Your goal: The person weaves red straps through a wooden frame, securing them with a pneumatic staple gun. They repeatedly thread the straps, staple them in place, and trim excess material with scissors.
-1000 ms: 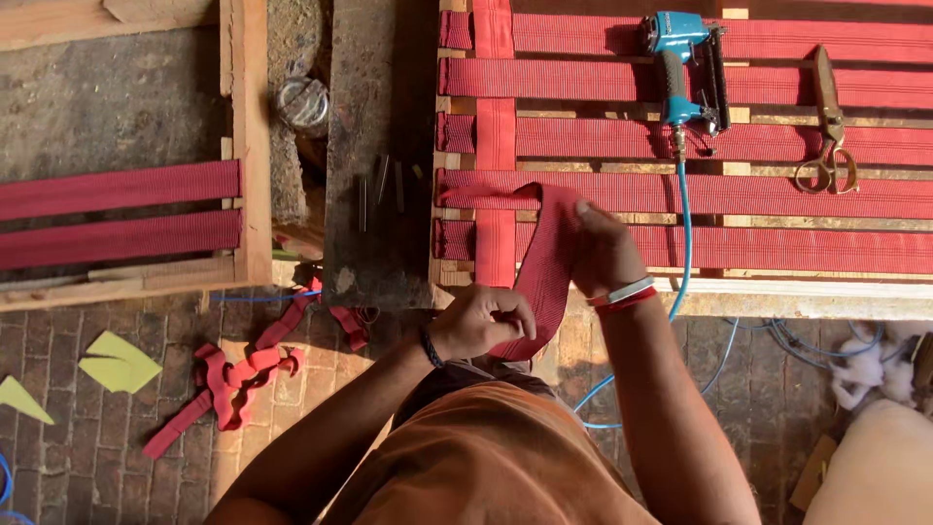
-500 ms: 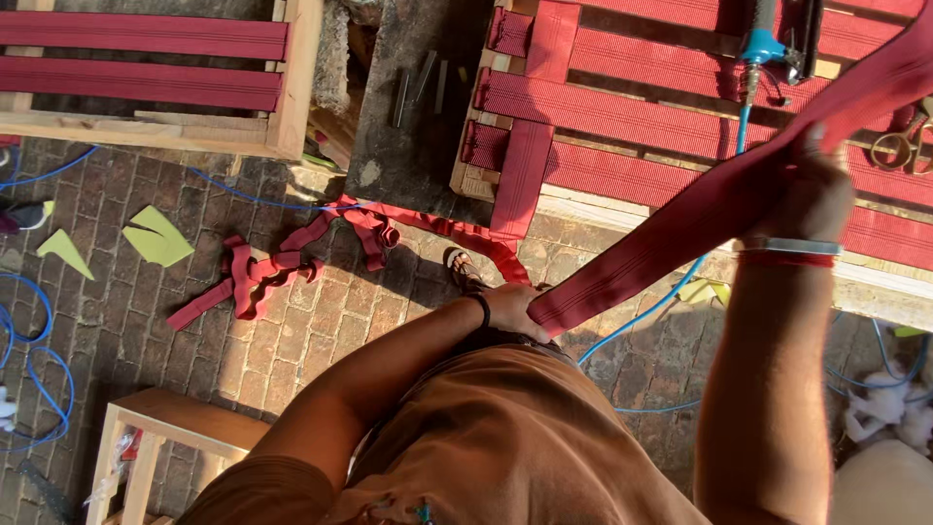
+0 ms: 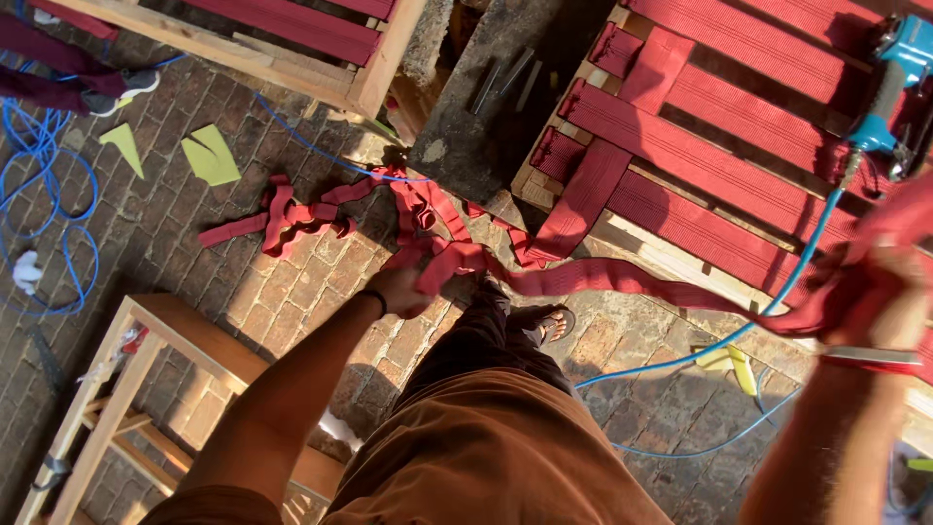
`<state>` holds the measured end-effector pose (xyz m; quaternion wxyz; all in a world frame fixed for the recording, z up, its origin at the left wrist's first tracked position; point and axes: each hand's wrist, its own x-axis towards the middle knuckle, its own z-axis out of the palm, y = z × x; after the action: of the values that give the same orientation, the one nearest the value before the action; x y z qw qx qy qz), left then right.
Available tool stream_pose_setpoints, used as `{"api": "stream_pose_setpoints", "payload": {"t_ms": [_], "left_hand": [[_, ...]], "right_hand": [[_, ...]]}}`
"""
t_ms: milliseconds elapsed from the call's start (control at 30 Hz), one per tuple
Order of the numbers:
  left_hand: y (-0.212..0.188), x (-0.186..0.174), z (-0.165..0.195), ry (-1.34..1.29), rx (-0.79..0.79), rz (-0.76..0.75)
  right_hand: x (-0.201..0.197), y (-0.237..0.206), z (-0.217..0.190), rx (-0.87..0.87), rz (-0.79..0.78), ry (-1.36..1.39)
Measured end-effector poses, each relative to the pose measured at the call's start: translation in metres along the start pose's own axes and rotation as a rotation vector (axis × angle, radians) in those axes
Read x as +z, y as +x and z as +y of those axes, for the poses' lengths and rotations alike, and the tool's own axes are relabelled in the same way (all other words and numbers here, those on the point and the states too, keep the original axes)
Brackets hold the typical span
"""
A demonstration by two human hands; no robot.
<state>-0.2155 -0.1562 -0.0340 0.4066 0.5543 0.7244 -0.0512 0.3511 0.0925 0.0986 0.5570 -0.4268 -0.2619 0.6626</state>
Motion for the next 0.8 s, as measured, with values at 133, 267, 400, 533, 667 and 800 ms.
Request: {"api": "stream_pose_setpoints", "payload": {"t_ms": [133,267,400,533,667,800], "left_hand": [[0.009,0.005,0.168,-0.23,0.432,-0.16],[0.0,-0.023,0.27,-0.239,0.667,0.246],[-0.004,-0.049,0.269,-0.526,0.671,0.123],[0.007,-0.023,0.28,-0.683,0.686,0.061],[0.032,0.005,0.294,-0.741,0.809,-0.182],[0.052,0.027,0.257,-0.329,0.559,-0.28]], "right_hand": [[0.051,-0.034,0.132,0.416,-0.223,-0.195],[0.069,-0.058,0.181,0.633,-0.41,-0.236],[0.081,-0.059,0.121,0.576,-0.415,-0.23],[0.1,-0.069,0.074,0.558,-0.414,-0.233],[0.099,-0.075,0.051,0.335,-0.415,0.241],[0.071,-0.049,-0.001,0.056,-0.343,0.412]]}}
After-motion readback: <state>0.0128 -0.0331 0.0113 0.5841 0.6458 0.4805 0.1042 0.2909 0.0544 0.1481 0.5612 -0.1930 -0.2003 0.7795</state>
